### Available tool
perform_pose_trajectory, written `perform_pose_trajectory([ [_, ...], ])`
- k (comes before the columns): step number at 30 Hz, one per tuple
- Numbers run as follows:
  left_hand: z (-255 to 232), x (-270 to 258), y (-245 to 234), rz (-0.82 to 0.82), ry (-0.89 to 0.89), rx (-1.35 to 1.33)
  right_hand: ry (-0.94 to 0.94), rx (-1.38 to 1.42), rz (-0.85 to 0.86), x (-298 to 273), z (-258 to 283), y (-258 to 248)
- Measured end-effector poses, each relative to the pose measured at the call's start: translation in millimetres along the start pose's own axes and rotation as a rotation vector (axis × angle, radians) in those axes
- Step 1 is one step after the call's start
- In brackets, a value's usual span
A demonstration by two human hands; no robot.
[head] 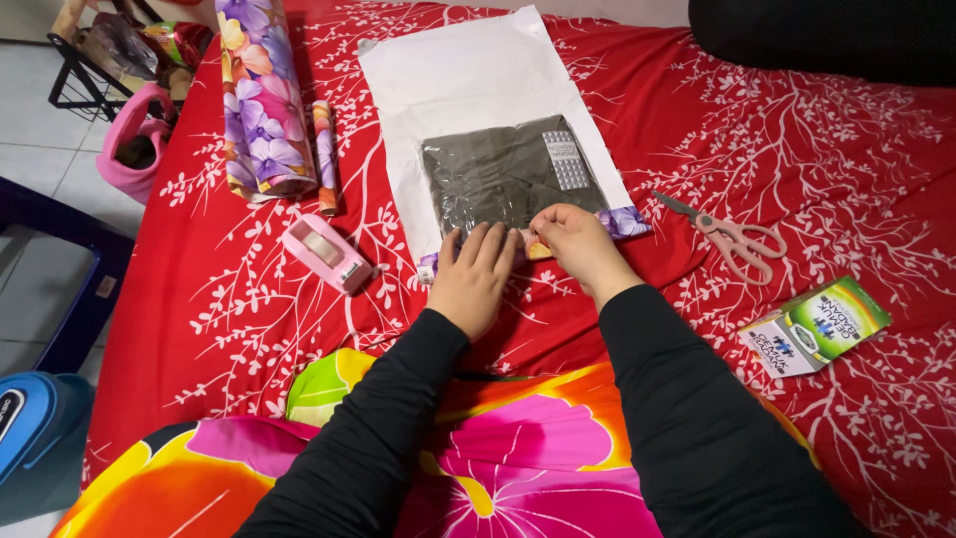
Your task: The person wraps a rectangular item in floral wrapping paper on a bed. They fold the paper over the item and secure it with tape from a pink dispenser.
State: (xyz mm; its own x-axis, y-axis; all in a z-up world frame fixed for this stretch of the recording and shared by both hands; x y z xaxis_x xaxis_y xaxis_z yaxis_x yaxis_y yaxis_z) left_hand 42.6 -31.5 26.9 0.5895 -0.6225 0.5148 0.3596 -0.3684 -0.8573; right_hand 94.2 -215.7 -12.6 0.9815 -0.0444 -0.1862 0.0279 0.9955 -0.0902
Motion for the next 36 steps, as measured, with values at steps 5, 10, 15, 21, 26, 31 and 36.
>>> perform_pose_trajectory([
  [5,-1.6,-0.1,4.0,0.013,-0.023,-0.035,-0.036,0.016,0.013,3.7,1.6,2.3],
  [10,-3.0,0.8,7.4,0.041,-0.041,-0.006,-0.064,-0.029,0.017,2.8,2.9,2.8],
  [15,-4.2,1.1,8.7,0.073,-0.041,0.006,-0.094,-0.206,-0.024,-1.7,12.7,4.8],
  [21,-6.4,1.5,7.3,0.068,-0.041,0.028,-0.252,-0.431,-0.141,-15.1,34.9,-0.1],
  [26,-4.4,8.2,2.4,0.065,-0.038,0.057,-0.178,-0.424,-0.017,-10.2,22.3,2.1],
  [31,5.3,18.8,4.2,0.131,-0.06,0.007,-0.137,-0.404,-0.025,-4.9,9.0,1.4],
  [36,5.3,15.2,0.4,0.042,-0.045,0.061,-0.128,-0.319,0.0,-2.8,7.2,5.2],
])
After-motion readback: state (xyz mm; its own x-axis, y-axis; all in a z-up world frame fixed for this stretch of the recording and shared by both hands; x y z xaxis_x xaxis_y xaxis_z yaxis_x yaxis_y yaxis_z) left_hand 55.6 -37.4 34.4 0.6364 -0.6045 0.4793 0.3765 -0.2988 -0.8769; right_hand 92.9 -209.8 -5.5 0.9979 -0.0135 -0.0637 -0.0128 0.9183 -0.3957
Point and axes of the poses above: each hand's wrist, its own x-axis towards the middle knuckle, its own y-axis out of the palm, z = x × y, the point moved 6 cm from there along x, towards the middle knuckle, and after that the axes turned 2 degrees about y, right-handed, at the moved point
